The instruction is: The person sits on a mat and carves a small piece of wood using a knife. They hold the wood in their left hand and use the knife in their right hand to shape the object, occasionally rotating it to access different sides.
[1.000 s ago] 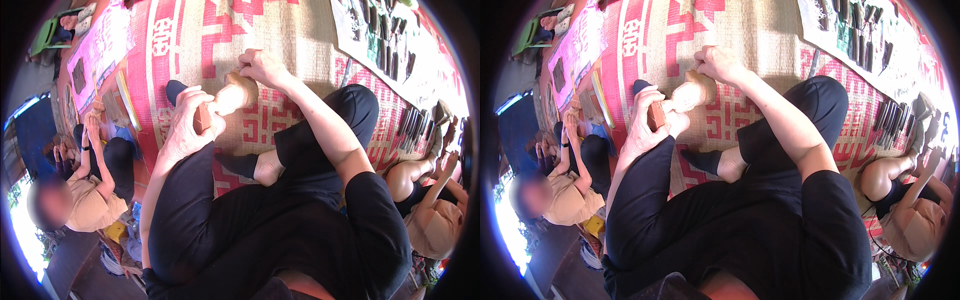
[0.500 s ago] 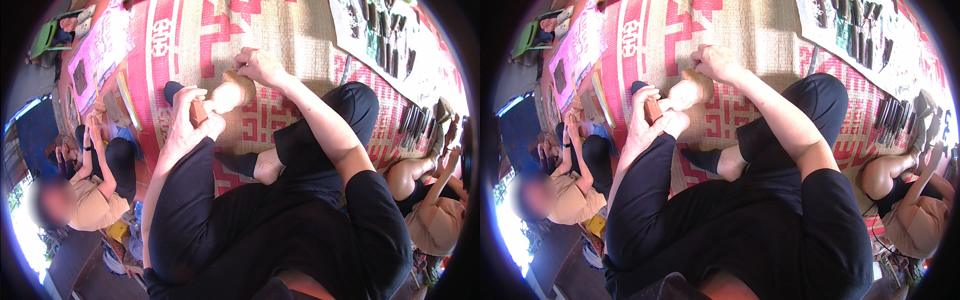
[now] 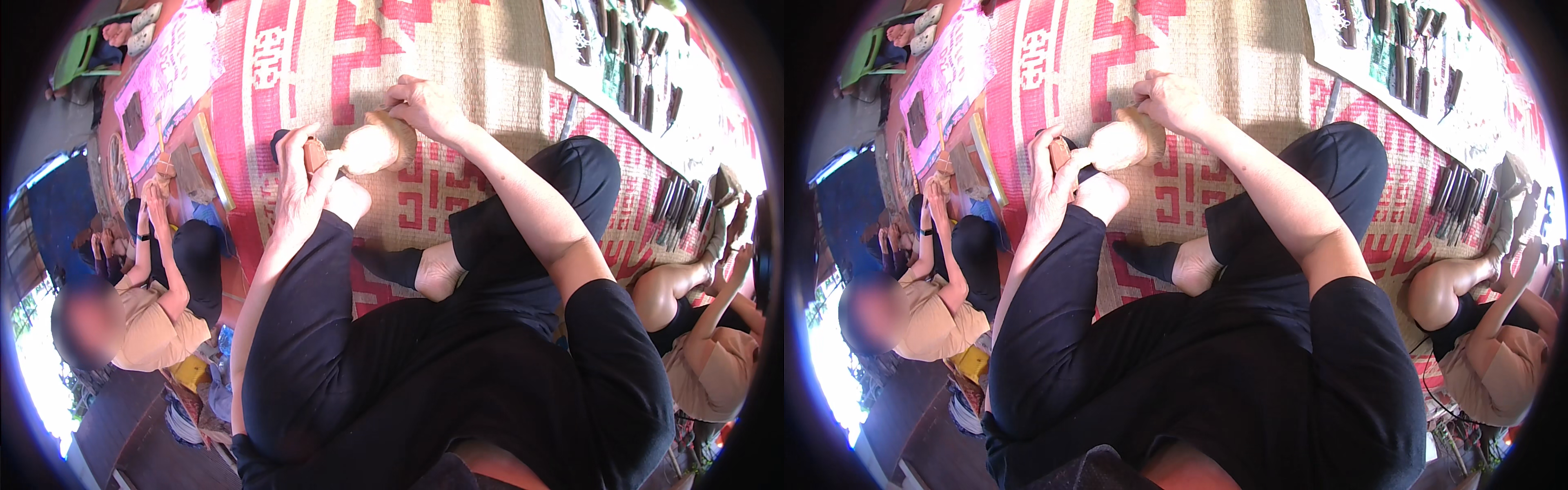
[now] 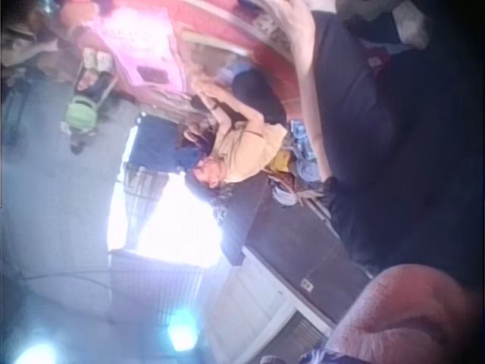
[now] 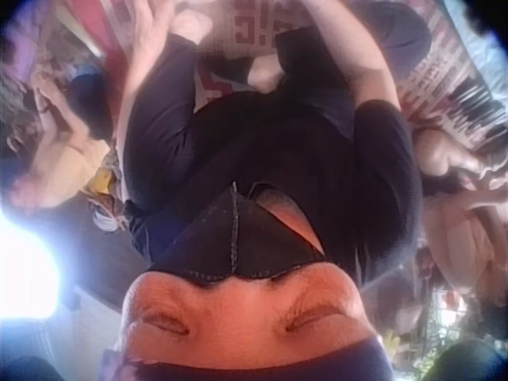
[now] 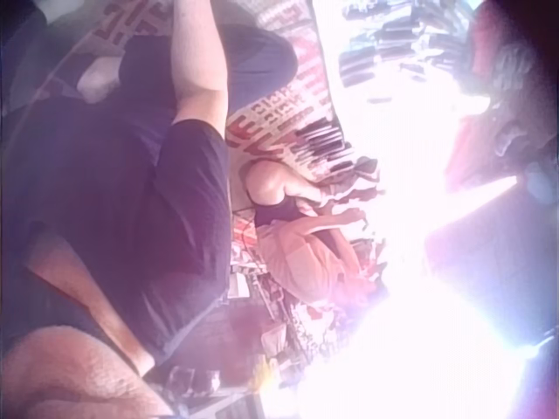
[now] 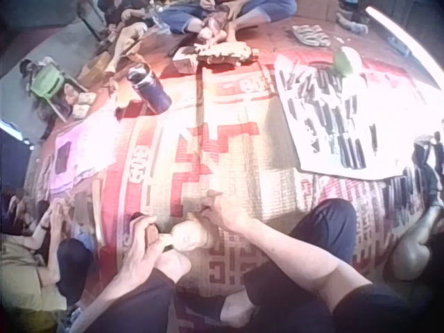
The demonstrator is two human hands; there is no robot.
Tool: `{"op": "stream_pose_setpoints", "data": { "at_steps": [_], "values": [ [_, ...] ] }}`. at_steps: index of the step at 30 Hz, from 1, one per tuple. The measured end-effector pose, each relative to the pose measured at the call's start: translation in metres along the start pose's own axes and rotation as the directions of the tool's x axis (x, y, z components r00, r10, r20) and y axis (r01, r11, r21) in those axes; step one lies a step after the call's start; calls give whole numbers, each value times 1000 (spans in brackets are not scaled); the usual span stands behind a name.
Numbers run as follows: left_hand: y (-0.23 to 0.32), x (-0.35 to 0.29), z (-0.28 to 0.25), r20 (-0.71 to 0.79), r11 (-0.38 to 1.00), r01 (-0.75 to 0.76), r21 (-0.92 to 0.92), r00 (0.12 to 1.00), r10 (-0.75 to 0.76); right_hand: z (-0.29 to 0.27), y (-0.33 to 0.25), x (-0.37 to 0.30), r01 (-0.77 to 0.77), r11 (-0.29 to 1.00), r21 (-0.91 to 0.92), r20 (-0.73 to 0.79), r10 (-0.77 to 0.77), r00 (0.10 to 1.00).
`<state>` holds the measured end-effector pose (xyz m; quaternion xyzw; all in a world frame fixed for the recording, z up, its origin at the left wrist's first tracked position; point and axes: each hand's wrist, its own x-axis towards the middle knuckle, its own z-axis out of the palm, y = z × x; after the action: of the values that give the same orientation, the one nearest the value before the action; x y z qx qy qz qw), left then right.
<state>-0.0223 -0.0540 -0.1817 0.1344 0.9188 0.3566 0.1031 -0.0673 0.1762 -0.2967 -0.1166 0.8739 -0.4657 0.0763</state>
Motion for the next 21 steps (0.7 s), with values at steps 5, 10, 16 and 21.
{"op": "stream_pose_setpoints", "data": {
  "at_steps": [5,10,16,21],
  "values": [
    [7,6,0,41,1000,17,-11,999,-17,3,7,-1,32,999,-27,-66,-34,997],
    [16,4,-2,19,997,72,-41,997,-72,7,3,-2,26,999,-29,-81,-29,996],
    [4,2,2,2,964,209,-167,977,-211,11,4,-2,41,998,-37,-111,-45,993],
    [3,2,1,-14,991,118,-70,993,-119,7,0,-2,21,1000,-4,-88,-22,996]
  ]
}}
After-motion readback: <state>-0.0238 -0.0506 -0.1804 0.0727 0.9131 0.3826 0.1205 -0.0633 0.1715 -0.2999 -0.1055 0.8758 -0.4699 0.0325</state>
